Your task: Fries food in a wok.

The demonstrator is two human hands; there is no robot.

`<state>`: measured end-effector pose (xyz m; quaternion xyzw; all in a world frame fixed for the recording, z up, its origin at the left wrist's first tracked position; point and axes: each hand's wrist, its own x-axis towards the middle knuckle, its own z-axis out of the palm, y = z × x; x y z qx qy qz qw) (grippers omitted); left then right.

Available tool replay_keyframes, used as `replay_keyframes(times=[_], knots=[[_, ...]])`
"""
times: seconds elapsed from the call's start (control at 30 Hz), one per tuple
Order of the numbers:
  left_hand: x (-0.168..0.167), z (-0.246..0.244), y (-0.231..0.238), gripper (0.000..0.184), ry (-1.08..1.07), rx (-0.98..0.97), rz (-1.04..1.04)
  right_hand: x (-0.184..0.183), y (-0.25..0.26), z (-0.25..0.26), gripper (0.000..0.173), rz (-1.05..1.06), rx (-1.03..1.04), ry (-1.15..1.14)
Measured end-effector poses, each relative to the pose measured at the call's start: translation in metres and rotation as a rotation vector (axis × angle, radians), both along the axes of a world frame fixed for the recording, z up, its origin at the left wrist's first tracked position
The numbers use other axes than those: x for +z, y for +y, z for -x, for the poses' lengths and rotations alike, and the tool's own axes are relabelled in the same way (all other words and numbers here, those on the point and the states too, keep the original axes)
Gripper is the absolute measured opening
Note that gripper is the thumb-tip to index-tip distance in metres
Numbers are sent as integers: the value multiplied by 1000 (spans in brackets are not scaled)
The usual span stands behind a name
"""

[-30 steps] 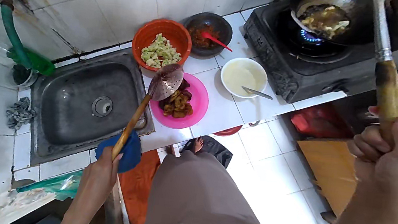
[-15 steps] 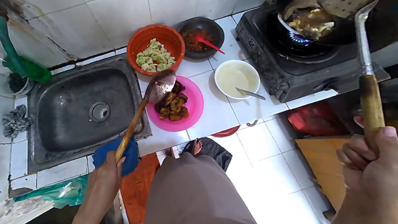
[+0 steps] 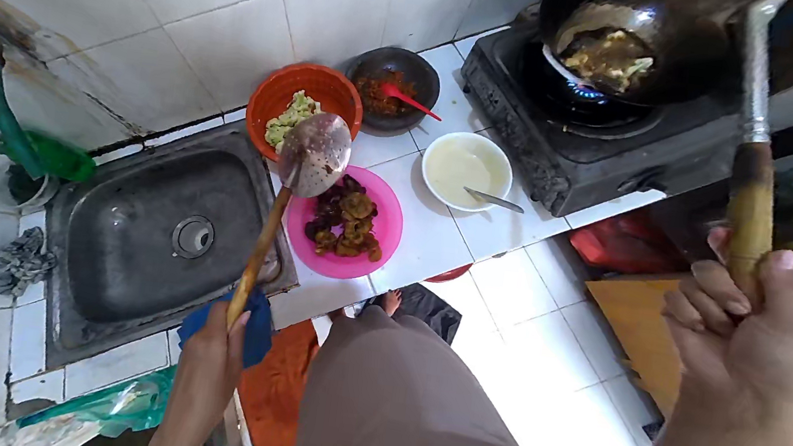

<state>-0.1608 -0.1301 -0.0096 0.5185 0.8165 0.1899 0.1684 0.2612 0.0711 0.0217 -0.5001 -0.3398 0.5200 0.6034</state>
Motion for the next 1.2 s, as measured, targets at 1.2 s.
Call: replay_keyframes(times=[1.2], knots=[[95, -179, 365, 38, 129, -467, -222, 87, 170, -82, 34, 265, 22, -1517]])
